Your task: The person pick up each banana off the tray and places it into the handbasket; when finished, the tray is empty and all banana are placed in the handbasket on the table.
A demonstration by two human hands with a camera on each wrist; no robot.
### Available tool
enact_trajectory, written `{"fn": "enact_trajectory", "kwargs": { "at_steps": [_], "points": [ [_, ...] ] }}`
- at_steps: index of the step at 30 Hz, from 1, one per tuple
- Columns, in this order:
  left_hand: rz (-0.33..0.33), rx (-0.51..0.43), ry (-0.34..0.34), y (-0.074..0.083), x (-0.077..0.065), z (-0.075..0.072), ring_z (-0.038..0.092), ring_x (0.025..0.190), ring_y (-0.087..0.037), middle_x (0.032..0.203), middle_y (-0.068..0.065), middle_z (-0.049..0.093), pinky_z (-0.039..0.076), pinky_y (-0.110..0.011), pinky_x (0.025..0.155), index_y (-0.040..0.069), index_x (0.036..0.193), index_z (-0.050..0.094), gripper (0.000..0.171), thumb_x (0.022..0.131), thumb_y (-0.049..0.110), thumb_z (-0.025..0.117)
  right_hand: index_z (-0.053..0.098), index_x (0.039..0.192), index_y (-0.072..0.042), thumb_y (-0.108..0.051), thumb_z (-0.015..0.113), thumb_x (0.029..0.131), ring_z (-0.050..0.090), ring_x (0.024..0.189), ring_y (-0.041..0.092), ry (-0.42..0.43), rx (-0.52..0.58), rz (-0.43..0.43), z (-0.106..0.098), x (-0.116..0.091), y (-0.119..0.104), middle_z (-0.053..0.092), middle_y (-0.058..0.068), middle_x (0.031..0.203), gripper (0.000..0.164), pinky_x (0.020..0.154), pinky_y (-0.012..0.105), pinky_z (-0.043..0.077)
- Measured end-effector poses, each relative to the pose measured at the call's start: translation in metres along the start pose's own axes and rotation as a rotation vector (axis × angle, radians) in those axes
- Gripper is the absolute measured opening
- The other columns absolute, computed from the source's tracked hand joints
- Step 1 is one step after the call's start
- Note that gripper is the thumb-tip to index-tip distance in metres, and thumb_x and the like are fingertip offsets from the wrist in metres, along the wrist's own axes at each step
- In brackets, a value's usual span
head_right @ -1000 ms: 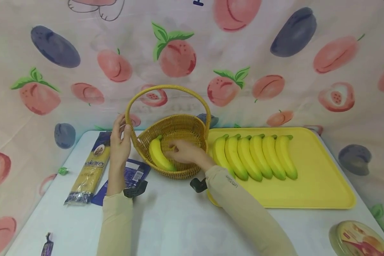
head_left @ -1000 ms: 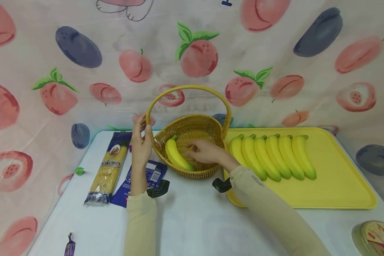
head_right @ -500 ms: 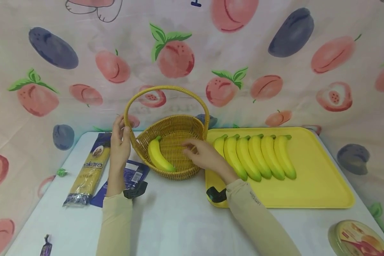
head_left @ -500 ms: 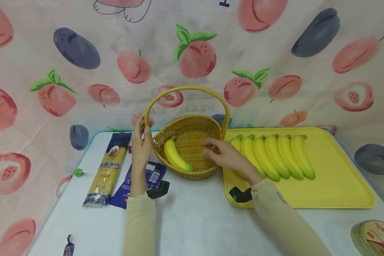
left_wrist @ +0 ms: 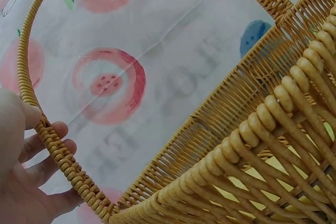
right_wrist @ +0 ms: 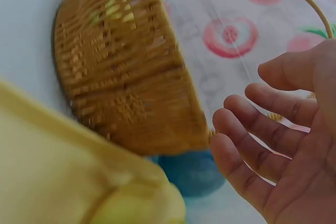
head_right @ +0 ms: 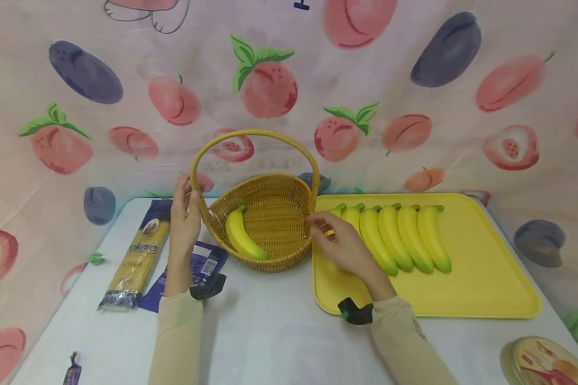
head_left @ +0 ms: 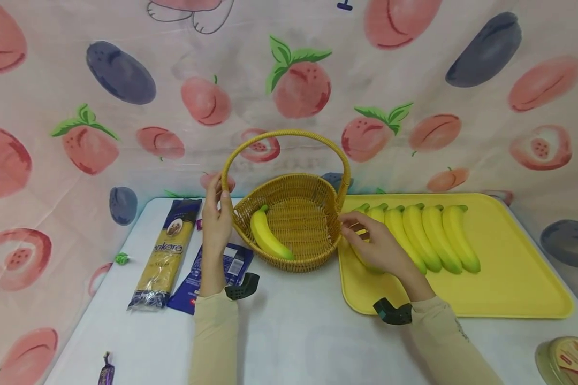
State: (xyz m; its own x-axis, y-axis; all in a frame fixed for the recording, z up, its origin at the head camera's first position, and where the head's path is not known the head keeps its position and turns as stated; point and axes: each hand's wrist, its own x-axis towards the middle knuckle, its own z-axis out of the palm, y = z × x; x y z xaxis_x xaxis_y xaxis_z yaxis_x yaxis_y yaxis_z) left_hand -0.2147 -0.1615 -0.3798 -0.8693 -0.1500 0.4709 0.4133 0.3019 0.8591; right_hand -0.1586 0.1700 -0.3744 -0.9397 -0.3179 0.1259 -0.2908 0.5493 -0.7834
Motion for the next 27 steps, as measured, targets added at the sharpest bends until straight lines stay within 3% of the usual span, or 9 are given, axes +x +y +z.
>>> {"fn": "enact_trajectory", "kwargs": {
  "at_steps": [5, 10, 15, 17, 22, 27],
  "points": [
    [-0.02, 0.01, -0.007, 0.001, -0.001, 0.002, 0.047, 0.128, -0.028, 0.129, -0.011, 0.056, 0.038, -0.05, 0.103, 0.028, 0.142, 0.04, 0.041, 0.102, 0.018, 0.038, 0.054, 0.127, -0.013, -0.031, 0.05, 0.098, 0.059, 0.103, 0.019, 0.05, -0.032, 0.011, -0.015, -0.015, 0.019, 0.063, 0.01, 0.115, 0.034, 0.087, 0.039, 0.049],
    [-0.029, 0.036, 0.006, 0.002, -0.001, 0.002, 0.048, 0.127, -0.024, 0.13, -0.01, 0.056, 0.038, -0.049, 0.103, 0.03, 0.141, 0.04, 0.04, 0.102, 0.02, 0.038, 0.055, 0.126, -0.013, -0.028, 0.049, 0.099, 0.055, 0.099, 0.003, 0.124, -0.074, 0.033, -0.033, -0.025, 0.034, 0.063, 0.01, 0.114, 0.032, 0.084, 0.021, 0.047],
    [-0.027, 0.035, 0.003, 0.005, -0.002, 0.0, 0.047, 0.127, -0.028, 0.13, -0.012, 0.056, 0.038, -0.05, 0.102, 0.025, 0.142, 0.04, 0.041, 0.102, 0.018, 0.038, 0.053, 0.13, -0.011, -0.026, 0.051, 0.098, 0.049, 0.096, -0.011, 0.191, -0.085, 0.055, -0.053, -0.032, 0.046, 0.06, 0.012, 0.118, 0.035, 0.08, 0.009, 0.041],
    [-0.032, 0.028, -0.002, 0.013, -0.003, 0.0, 0.046, 0.128, -0.033, 0.13, -0.016, 0.054, 0.038, -0.052, 0.101, 0.019, 0.143, 0.039, 0.042, 0.102, 0.014, 0.038, 0.053, 0.13, -0.01, -0.026, 0.051, 0.098, 0.047, 0.096, -0.012, 0.214, -0.101, 0.072, -0.061, -0.036, 0.051, 0.059, 0.013, 0.119, 0.036, 0.079, 0.007, 0.04],
    [-0.047, 0.023, -0.015, 0.034, -0.007, -0.003, 0.044, 0.128, -0.038, 0.132, -0.021, 0.052, 0.038, -0.053, 0.101, 0.008, 0.144, 0.037, 0.042, 0.101, 0.009, 0.037, 0.052, 0.129, -0.005, -0.028, 0.049, 0.098, 0.052, 0.101, 0.007, 0.279, -0.155, 0.129, -0.076, -0.044, 0.065, 0.057, 0.016, 0.119, 0.039, 0.076, 0.006, 0.038],
    [-0.047, 0.026, -0.025, 0.04, -0.008, -0.003, 0.044, 0.129, -0.037, 0.133, -0.022, 0.052, 0.038, -0.052, 0.102, 0.007, 0.144, 0.037, 0.042, 0.101, 0.008, 0.038, 0.051, 0.128, 0.0, -0.028, 0.048, 0.098, 0.053, 0.106, 0.034, 0.336, -0.199, 0.211, -0.083, -0.051, 0.08, 0.056, 0.02, 0.117, 0.041, 0.075, 0.012, 0.039]
  ]
}}
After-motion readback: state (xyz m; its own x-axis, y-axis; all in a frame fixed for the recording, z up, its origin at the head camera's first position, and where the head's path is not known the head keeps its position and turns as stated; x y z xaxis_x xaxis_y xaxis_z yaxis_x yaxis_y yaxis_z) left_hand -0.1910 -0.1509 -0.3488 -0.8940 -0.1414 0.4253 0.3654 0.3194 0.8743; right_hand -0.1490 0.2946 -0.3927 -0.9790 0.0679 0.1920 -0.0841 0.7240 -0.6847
